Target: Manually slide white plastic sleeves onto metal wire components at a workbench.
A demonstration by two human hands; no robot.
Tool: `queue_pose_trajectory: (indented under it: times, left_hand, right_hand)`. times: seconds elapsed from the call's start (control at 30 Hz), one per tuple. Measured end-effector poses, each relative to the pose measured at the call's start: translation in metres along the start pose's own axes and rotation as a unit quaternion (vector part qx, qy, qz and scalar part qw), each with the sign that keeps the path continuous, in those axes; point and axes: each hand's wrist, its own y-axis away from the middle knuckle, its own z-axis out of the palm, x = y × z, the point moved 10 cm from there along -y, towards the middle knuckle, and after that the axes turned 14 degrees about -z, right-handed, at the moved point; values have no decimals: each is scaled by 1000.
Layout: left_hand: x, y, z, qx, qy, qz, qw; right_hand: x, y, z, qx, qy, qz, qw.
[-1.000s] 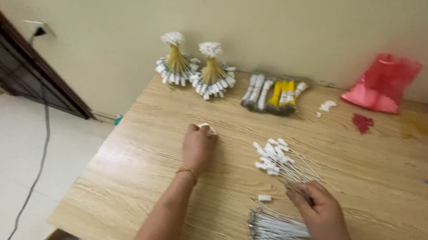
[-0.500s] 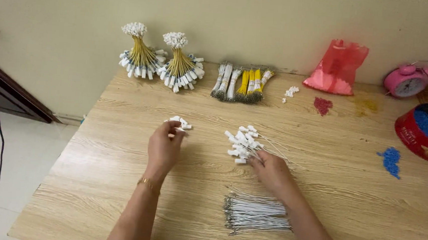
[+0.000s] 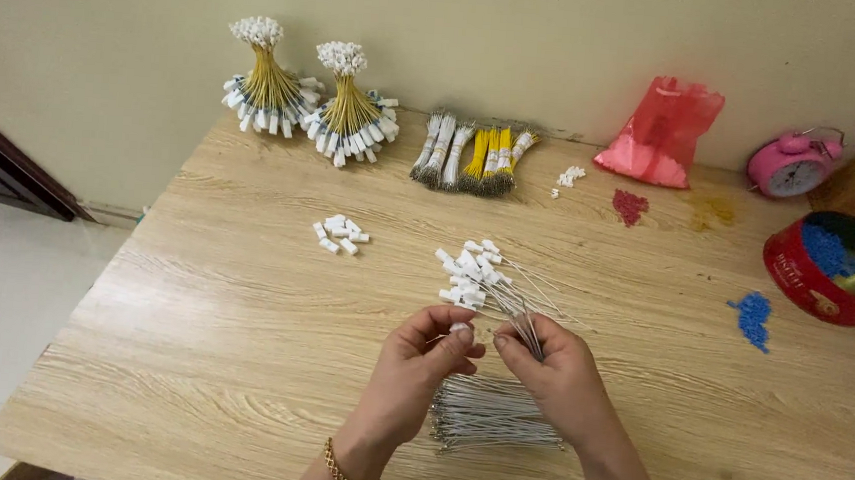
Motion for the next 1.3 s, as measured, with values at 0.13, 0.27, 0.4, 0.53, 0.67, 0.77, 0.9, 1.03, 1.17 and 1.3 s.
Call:
queue_pose_trajectory:
  times: [0.13, 0.27, 0.4, 0.53, 0.67, 0.77, 0.9, 1.03, 1.17, 1.3]
  left_hand:
    - [-1, 2, 2, -19, 91, -14, 996]
    - [-4, 3, 0, -24, 193, -38, 980]
    - [-3, 2, -2, -17, 210, -35, 977]
    - [-4, 1, -3, -19, 208, -33, 977]
    - [-8, -2, -7, -11, 200, -34, 979]
    - [-7, -2, -8, -13, 200, -33, 979]
    - [-7, 0, -4, -6, 170, -41, 985]
    - [-6, -2, -3, -18, 153, -29, 988]
    - [-4, -4, -5, -8, 147, -34, 989]
    - [-11, -12, -4, -8, 152, -40, 988]
  right_hand:
    - [-16, 1, -1, 12, 16, -38, 999]
    - [-41, 6, 1, 26, 111, -54, 992]
    - [-61, 5, 3, 32, 177, -63, 982]
    - [-60, 4, 3, 23, 199, -44, 979]
    - [-66, 3, 7, 5, 229, -74, 971]
    - [-71, 3, 10, 2, 233, -83, 969]
    - [-72, 2, 11, 0, 248, -106, 963]
    - [-73, -1, 15, -13, 234, -141, 962]
    - [-64, -4, 17, -15, 199, -109, 974]
    - [-58, -7, 13, -12, 217, -102, 971]
